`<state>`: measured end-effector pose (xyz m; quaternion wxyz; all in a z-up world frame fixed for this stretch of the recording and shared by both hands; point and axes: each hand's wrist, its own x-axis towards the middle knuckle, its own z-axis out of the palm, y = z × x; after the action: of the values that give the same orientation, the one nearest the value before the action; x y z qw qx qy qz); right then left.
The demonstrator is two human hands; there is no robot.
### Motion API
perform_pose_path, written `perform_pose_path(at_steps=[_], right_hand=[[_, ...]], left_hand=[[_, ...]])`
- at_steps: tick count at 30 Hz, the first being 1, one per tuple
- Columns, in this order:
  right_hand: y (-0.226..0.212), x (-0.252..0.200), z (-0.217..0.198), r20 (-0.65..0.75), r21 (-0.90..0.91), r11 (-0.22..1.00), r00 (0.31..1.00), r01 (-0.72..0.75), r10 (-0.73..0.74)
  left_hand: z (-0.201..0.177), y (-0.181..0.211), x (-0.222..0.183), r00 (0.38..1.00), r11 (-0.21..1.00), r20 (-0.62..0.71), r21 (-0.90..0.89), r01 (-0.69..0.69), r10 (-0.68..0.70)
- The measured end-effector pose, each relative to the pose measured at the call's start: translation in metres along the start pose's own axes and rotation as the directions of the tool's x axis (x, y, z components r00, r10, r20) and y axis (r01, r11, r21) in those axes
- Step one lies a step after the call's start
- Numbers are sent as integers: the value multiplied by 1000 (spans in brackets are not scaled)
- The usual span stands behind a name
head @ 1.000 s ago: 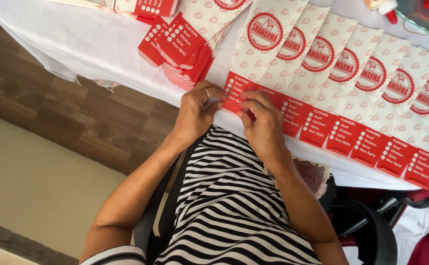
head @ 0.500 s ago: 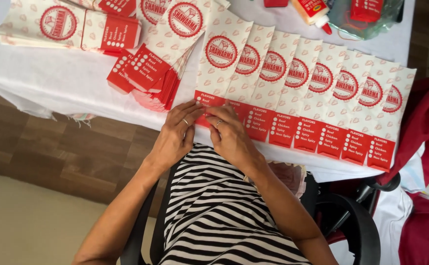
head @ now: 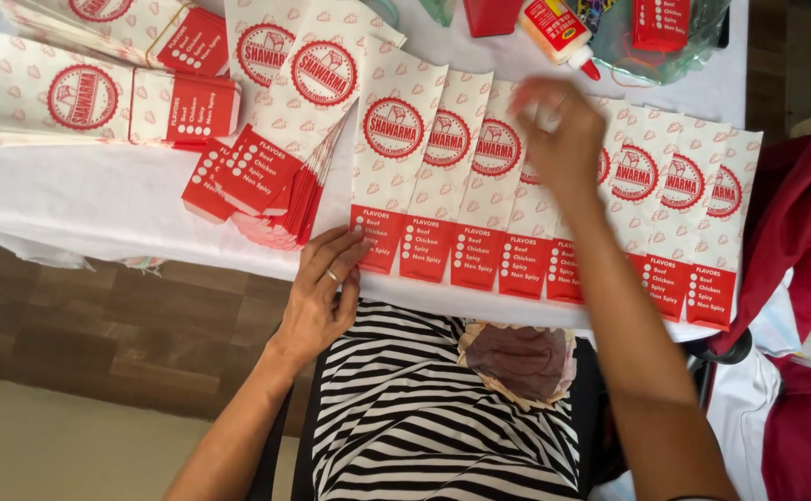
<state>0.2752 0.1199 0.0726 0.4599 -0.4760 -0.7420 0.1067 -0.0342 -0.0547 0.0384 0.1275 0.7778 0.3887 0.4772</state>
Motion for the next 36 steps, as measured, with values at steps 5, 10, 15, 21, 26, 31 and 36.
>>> perform_pose_path(at_steps=[5, 10, 15, 21, 26, 31, 36], right_hand=[[141, 83, 4, 29, -427, 901, 995, -71, 93], [144, 119, 12, 167, -530, 789, 874, -310, 456], [147, 111, -7, 27, -548, 773, 916, -321, 399], [30, -5, -154, -229, 488, 825, 871, -284, 435], [1, -150, -238, -422, 555, 760, 674, -337, 607], [-15, -213, -262, -606, 398, 829, 565, -394, 560], [-17, -245, -271, -677, 293, 851, 533, -436, 507]], left_hand=[[-1, 10, 14, 997, 996, -36, 65, -65, 68], [6, 31, 44, 991, 989, -51, 96, -115, 120], [43, 62, 94, 986, 987, -50, -33, -160, 159], [136, 98, 129, 988, 958, 61, -260, -119, 139], [228, 127, 129, 942, 931, 271, -353, -93, 197], [306, 145, 122, 837, 915, 423, -348, -204, 347], [345, 156, 112, 788, 933, 500, -216, -288, 360]])
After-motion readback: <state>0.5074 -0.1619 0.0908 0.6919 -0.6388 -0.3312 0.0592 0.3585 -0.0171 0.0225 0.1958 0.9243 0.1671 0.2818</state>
